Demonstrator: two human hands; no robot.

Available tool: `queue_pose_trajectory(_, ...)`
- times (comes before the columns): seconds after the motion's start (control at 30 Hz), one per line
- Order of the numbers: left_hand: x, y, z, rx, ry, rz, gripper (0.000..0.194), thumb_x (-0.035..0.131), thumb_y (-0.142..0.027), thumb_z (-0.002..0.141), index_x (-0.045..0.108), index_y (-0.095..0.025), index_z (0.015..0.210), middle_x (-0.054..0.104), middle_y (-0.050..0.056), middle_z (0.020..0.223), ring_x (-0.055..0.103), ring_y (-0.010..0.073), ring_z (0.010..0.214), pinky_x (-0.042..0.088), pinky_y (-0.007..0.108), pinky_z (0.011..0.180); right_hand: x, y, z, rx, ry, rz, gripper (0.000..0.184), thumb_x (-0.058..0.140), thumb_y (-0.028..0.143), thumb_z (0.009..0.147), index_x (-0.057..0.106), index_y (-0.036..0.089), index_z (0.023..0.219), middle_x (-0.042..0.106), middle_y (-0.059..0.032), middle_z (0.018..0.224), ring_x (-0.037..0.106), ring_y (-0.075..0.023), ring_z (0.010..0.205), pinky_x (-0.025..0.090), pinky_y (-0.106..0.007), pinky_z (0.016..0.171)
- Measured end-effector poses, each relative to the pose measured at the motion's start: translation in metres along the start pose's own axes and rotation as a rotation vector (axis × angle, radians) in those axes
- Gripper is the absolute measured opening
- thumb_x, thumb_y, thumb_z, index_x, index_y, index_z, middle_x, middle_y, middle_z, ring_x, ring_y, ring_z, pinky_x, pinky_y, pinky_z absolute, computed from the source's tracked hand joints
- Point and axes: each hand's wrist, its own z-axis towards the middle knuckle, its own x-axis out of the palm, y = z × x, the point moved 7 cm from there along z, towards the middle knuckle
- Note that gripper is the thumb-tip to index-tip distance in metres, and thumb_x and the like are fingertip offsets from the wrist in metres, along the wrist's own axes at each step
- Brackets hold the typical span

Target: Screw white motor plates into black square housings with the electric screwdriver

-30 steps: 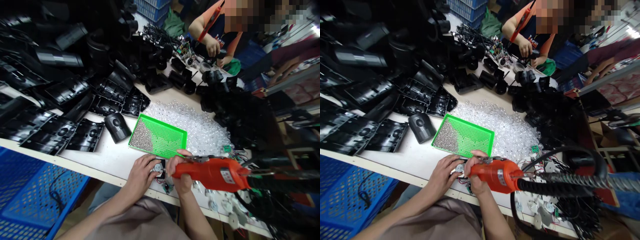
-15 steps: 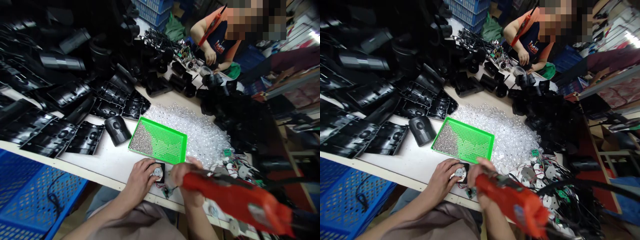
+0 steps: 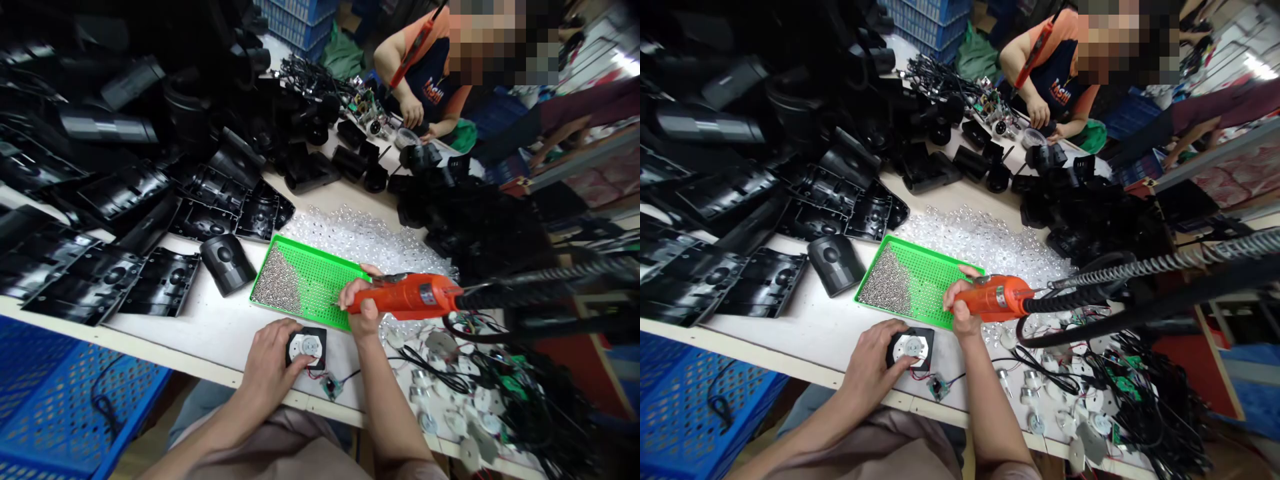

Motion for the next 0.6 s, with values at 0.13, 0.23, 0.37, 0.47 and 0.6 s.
queue_pose_trajectory(0.13, -0.001, -0.002, 0.001, 0.009, -0.002, 0.013, 0.035, 0.065, -0.038, 0.085, 0.051, -0.021, 0.112, 0.066, 0.008, 0.106, 0.062, 0.0272, 0.100, 0.048, 0.041, 0.083, 0.001, -0.005, 0.000, -0.003, 0.031, -0.028, 0.042, 0.062, 0.057, 0.075, 0.057, 0.025, 0.102, 0.042, 0.0091, 0.050, 0.039, -0.0110, 0.037, 0.035, -0.024, 0.038)
queue_pose_trajectory(0.23, -0.002, -0.002, 0.001, -0.004, -0.015, 0.011, 0.035, 0.064, -0.039, 0.086, 0.051, -0.021, 0.113, 0.067, 0.008, 0.106, 0.063, 0.0274, 0.100, 0.048, 0.042, 0.084, 0.004, 0.002, 0.003, 0.004, 0.043, -0.034, 0.045, 0.065, 0.055, 0.074, 0.057, 0.026, 0.108, 0.045, 0.0087, 0.051, 0.041, -0.0111, 0.038, 0.036, -0.024, 0.038)
queue_pose_trajectory(0.37, -0.003, -0.002, 0.000, -0.026, -0.015, -0.013, 0.039, 0.067, -0.039, 0.084, 0.051, -0.020, 0.114, 0.067, 0.008, 0.106, 0.063, 0.0279, 0.099, 0.049, 0.042, 0.083, 0.016, 0.042, 0.000, -0.042, -0.037, 0.115, 0.051, 0.065, 0.056, 0.077, 0.053, 0.032, 0.120, 0.047, 0.0093, 0.053, 0.039, -0.0107, 0.038, 0.035, -0.023, 0.039)
queue_pose_trajectory(0.47, -0.003, -0.004, 0.001, -0.044, -0.006, -0.022, 0.040, 0.069, -0.040, 0.082, 0.051, -0.020, 0.113, 0.067, 0.008, 0.106, 0.063, 0.0280, 0.099, 0.049, 0.042, 0.082, 0.040, 0.061, -0.014, 0.011, 0.002, 0.268, 0.058, 0.062, 0.064, 0.078, 0.052, 0.032, 0.126, 0.046, 0.0090, 0.052, 0.037, -0.0115, 0.036, 0.036, -0.025, 0.039)
queue_pose_trajectory(0.6, -0.003, -0.003, 0.000, -0.079, 0.002, -0.036, 0.034, 0.067, -0.034, 0.083, 0.052, -0.020, 0.111, 0.067, 0.007, 0.104, 0.063, 0.0269, 0.098, 0.048, 0.041, 0.082, 0.063, 0.054, -0.039, 0.080, 0.068, 0.280, 0.059, 0.067, 0.062, 0.075, 0.054, 0.030, 0.123, 0.046, 0.0091, 0.051, 0.038, -0.0108, 0.037, 0.035, -0.025, 0.040)
